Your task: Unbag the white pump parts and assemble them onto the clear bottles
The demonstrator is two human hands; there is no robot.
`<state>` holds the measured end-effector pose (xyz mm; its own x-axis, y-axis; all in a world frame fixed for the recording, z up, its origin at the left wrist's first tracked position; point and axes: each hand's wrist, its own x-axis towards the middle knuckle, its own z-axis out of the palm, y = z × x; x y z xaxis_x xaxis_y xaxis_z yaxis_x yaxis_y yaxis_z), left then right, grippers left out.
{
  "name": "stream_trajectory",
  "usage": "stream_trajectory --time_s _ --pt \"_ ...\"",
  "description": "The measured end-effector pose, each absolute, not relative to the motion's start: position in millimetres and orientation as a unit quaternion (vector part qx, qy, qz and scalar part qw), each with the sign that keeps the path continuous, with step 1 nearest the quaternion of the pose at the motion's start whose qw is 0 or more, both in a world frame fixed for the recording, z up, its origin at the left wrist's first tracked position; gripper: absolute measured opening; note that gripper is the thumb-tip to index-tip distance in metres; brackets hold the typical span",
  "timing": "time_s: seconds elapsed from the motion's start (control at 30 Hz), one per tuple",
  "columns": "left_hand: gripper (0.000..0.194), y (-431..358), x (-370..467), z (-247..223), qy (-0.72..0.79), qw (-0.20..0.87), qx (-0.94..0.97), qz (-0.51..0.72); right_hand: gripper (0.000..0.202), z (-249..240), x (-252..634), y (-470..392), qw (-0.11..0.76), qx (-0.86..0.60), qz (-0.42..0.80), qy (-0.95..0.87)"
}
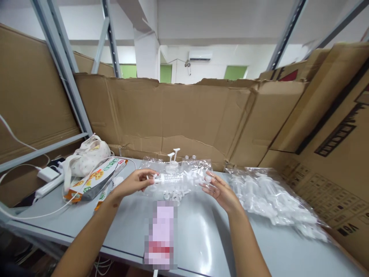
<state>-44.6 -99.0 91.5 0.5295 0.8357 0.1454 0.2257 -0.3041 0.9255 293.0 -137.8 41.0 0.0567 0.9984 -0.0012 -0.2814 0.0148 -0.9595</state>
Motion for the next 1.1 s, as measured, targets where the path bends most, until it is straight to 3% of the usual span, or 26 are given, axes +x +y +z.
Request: stream_trajectory --time_s 0.27,0.57,0.77,0.9,1.1 --pt "0.045 -96.7 -92.3 66.6 0.454 0.418 0.680 0.396 0.034 41.6 316.3 -134.5 0.598 -0.479 0.495 -0.409" --pt "0.025 -104.9 -100.8 35.9 0.554 0.200 0.747 0.308 0.035 57.4 319.2 -137.8 0.606 -0.521 0.462 -0.384" --pt "0.040 -117.4 -73.6 42.7 0.557 0.110 0.778 0.267 0.032 70.8 319.0 -140.9 0.612 -0.544 0.410 -0.402" --pt "0.040 -113.9 -44.6 35.6 0.475 0.147 0.830 0.252 0.033 79.4 317.8 -143.6 0.598 -0.546 0.392 -0.435" --pt "0.057 -85.4 -10.6 13.3 0.445 0.230 0.836 0.225 0.043 90.1 312.8 -145.9 0.603 -0.552 0.390 -0.424"
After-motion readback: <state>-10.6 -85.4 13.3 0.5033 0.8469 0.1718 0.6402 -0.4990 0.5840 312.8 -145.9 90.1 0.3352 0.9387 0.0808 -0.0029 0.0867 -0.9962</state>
